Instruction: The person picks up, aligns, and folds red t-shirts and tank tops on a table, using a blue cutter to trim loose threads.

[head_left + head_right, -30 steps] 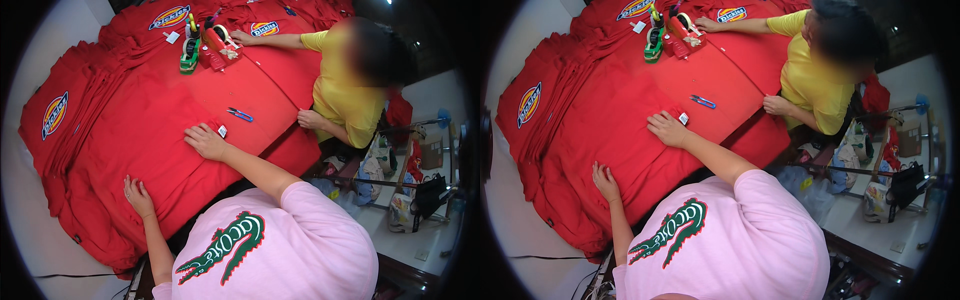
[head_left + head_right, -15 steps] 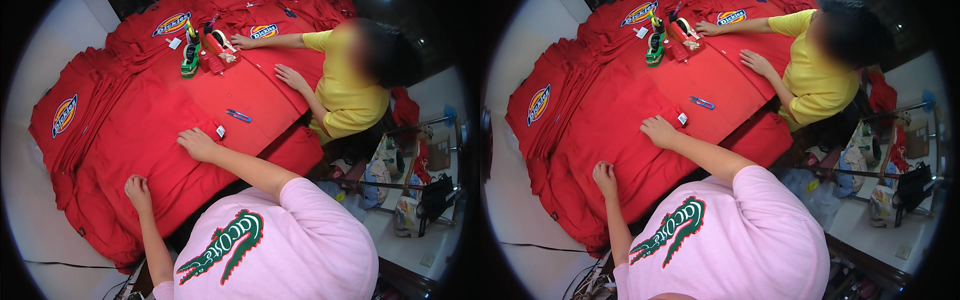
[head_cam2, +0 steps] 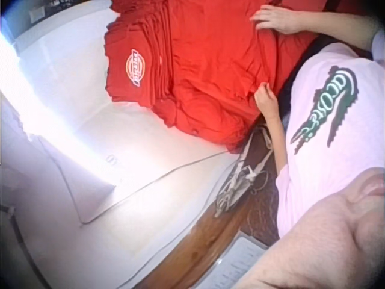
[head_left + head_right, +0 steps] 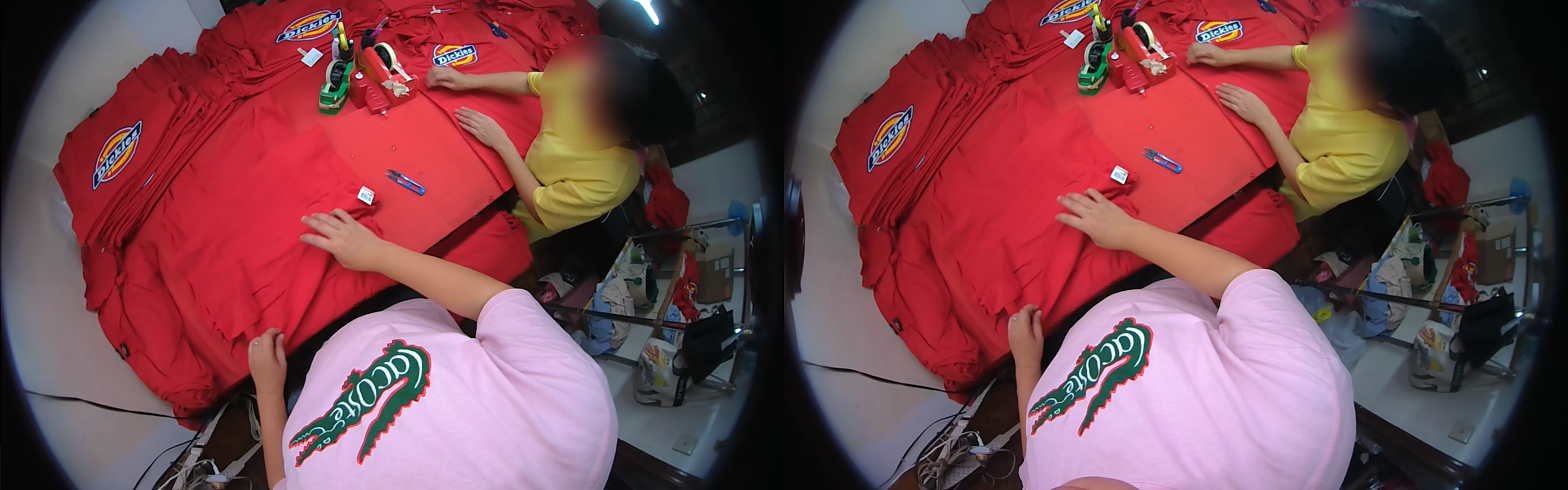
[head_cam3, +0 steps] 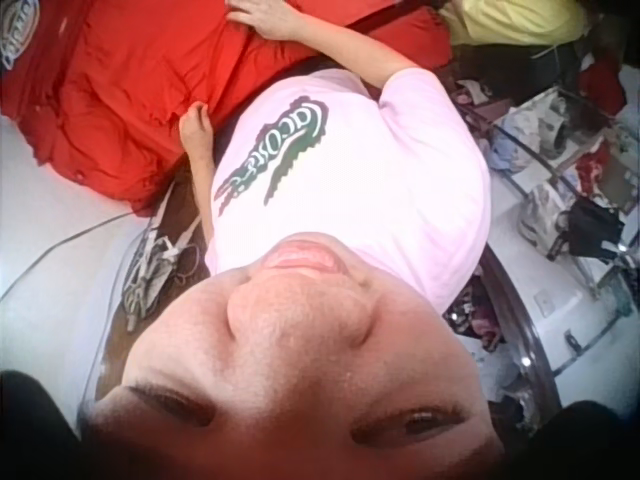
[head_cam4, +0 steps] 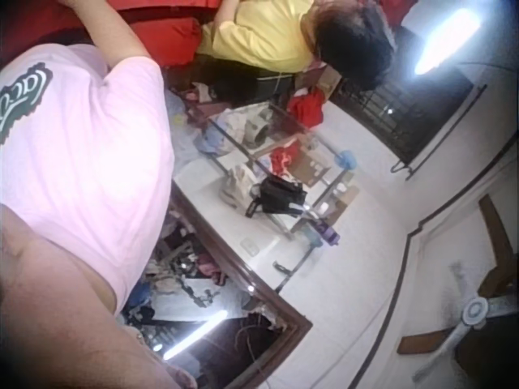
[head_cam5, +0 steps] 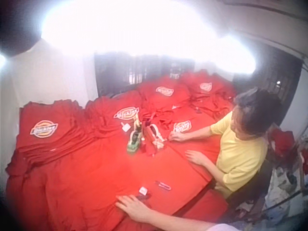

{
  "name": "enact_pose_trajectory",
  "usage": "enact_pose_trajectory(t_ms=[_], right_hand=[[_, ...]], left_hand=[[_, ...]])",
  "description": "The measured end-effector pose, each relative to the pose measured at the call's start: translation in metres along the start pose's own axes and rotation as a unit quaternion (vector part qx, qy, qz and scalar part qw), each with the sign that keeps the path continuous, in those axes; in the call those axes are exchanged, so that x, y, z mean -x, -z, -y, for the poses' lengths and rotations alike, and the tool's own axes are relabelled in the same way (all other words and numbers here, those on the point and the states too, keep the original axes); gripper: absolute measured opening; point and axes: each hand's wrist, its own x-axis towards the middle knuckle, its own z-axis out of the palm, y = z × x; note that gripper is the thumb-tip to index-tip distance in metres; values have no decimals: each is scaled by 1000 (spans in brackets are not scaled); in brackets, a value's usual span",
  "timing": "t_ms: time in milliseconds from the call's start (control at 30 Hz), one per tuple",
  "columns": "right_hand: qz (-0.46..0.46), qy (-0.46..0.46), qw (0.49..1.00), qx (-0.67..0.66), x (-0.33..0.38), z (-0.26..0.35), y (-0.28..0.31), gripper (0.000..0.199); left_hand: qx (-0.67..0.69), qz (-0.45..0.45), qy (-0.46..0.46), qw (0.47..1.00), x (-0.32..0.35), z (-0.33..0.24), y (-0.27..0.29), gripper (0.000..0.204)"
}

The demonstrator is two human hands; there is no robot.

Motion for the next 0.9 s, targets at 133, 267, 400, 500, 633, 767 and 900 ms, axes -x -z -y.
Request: enact_pose_trajectory(t_ms=[133,267,400,500,633,767,900], right_hand=[[128,40,991,-9,-3,7,-21,33],[224,39,972,-64,6,6,3,12],[342,-33,930,-129,46,8,34,12],[300,-19,932,-204,67,15,46,12],[150,-45,979,-132,20,35,35,22],[69,-41,995,-59,-21,40,-18,42],[223,-76,971,-48,-28,34,-21,51]], left_hand=[[-2,24,-31,999,11,-6,-9,35],[24,72,15,997,9,-9,-4,33],[63,31,109,992,25,16,-10,32],[35,37,251,967,18,16,-2,34],[51,-60,156,985,-19,-16,4,54],[30,73,-50,996,-61,-12,-22,70],[-9,96,10,995,-63,5,-39,85]])
